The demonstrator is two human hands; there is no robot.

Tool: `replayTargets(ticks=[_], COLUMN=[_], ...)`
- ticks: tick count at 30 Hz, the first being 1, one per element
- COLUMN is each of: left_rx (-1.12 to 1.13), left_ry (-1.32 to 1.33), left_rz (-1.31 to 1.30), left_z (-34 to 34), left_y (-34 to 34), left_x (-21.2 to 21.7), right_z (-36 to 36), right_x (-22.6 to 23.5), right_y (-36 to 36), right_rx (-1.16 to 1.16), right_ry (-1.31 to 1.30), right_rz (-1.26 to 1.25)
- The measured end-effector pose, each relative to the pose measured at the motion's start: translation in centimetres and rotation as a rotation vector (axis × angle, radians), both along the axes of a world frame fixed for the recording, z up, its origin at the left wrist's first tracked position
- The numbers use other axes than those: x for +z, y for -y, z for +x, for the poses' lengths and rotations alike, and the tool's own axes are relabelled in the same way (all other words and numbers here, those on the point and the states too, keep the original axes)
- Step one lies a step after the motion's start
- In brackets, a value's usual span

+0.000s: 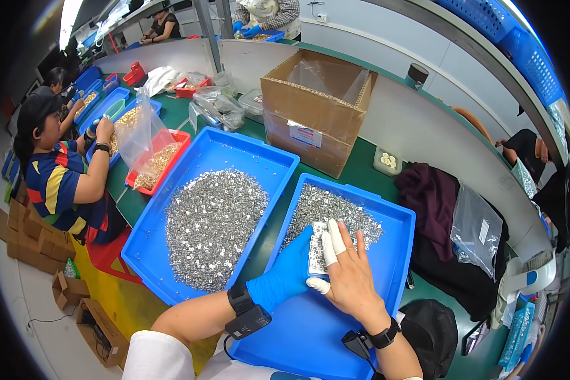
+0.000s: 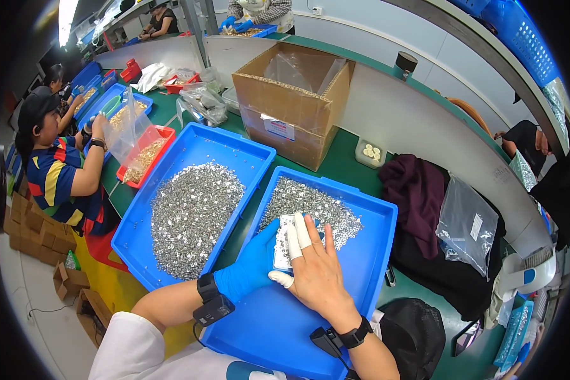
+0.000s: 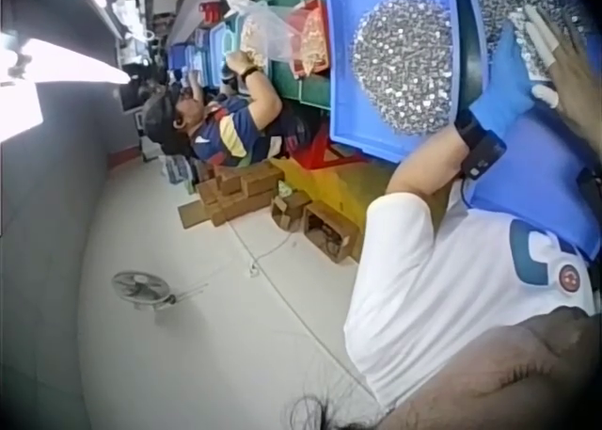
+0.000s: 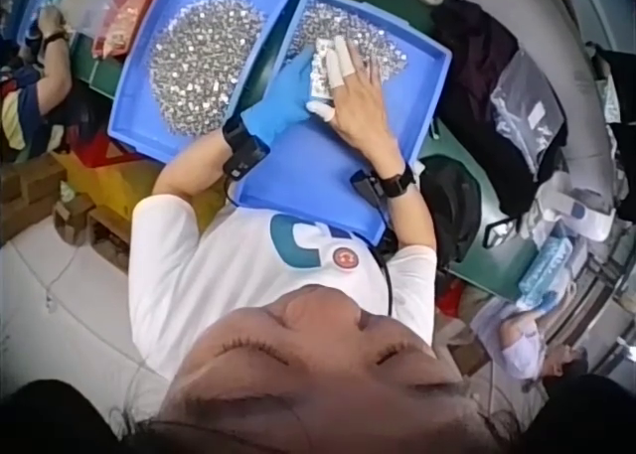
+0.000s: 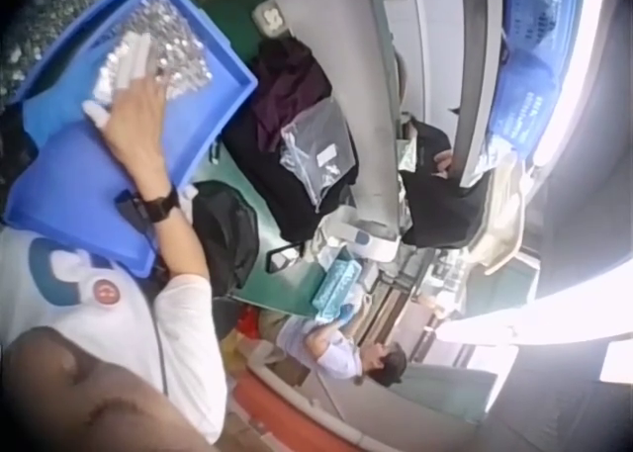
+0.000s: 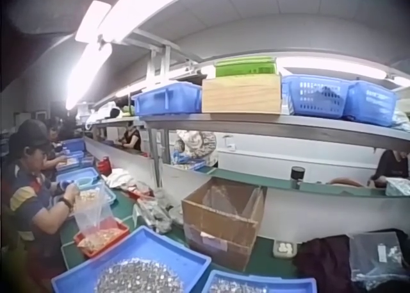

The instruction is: The person sorts small metal rings by hand, picking them from a blue tray and placing them into a small white rectangular container. The person then shakes the container, pours the rings back into the tray, and wipes the tray with a cloth.

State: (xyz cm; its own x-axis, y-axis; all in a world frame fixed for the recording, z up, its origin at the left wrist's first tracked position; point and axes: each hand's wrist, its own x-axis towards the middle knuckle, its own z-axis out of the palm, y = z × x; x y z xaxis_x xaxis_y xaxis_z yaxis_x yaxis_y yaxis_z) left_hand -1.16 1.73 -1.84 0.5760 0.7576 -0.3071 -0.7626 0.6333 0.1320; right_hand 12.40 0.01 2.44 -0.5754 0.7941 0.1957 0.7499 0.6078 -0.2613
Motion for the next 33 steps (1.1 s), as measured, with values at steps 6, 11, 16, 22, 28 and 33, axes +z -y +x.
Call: replayTargets(ticks=[6, 11, 16, 22, 28, 33], left_rx=[-0.005, -0.004, 0.001, 0.026, 0.062, 0.065], left_ry=[0.061, 0.108, 0.007, 0.059, 0.176, 0.127], left_rz=[0.008, 0.006, 0.037, 0.025, 0.044, 0.012], left_z=[0.2, 0.1, -0.1, -0.1, -0.1, 0.0], left_y=[0.4, 0.3, 0.1, -0.1, -0.6, -0.3], left_x=[0.2, -0.2, 0.2, 0.0, 0.3, 0.2], right_z=[-0.1, -0.3, -0.5, 0.1, 1.7, 1.2], right_x=[-0.2, 0.2, -0.2, 0.3, -0.6, -0.5], right_y=[-0.4, 0.1, 0.5, 0.0, -0.2, 0.1], right_rx=[-0.013, 0.037, 0.039, 0.019, -0.111, -0.079], right_ry=[0.001, 0.031, -0.006, -0.010, -0.095, -0.047], right_rz=[-0.004, 0.001, -0.022, -0.008, 0.040, 0.006])
